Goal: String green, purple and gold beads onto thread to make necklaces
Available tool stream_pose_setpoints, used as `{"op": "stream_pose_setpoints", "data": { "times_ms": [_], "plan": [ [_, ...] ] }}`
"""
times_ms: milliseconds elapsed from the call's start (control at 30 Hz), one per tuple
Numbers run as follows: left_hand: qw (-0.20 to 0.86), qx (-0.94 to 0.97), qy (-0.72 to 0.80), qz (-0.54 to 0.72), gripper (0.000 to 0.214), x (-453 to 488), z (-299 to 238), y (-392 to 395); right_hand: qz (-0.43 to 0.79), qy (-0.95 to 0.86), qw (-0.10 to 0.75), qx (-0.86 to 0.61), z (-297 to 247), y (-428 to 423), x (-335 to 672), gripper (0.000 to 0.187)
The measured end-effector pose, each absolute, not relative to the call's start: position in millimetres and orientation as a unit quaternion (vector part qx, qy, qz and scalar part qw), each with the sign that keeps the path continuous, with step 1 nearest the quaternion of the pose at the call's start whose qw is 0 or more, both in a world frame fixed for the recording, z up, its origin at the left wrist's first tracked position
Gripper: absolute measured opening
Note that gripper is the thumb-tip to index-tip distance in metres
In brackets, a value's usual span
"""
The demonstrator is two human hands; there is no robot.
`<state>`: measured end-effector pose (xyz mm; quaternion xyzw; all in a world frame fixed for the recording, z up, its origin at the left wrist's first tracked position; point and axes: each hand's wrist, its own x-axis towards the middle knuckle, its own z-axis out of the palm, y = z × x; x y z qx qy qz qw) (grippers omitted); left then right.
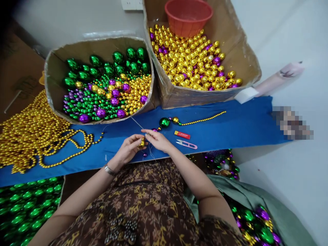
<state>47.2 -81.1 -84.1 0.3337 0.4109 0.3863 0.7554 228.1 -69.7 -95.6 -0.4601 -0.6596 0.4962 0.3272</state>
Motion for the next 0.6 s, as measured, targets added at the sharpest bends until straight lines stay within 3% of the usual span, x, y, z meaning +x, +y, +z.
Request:
{"op": "stream_pose_setpoints", "data": {
  "times_ms": [233, 600],
  "plan": [
    [0.787, 0.272, 0.397, 0.386, 0.031, 46.0, -79.7, -87.6, 0.412, -0.728, 0.266, -0.48, -89.9, -70.2, 223.6, 0.04],
    [0.783, 0.26, 0.421, 0.377, 0.037, 47.6, -78.6, -87.3, 0.315, -0.763, 0.315, -0.468, -81.7, -72.9, 226.1, 0.032]
  ]
}}
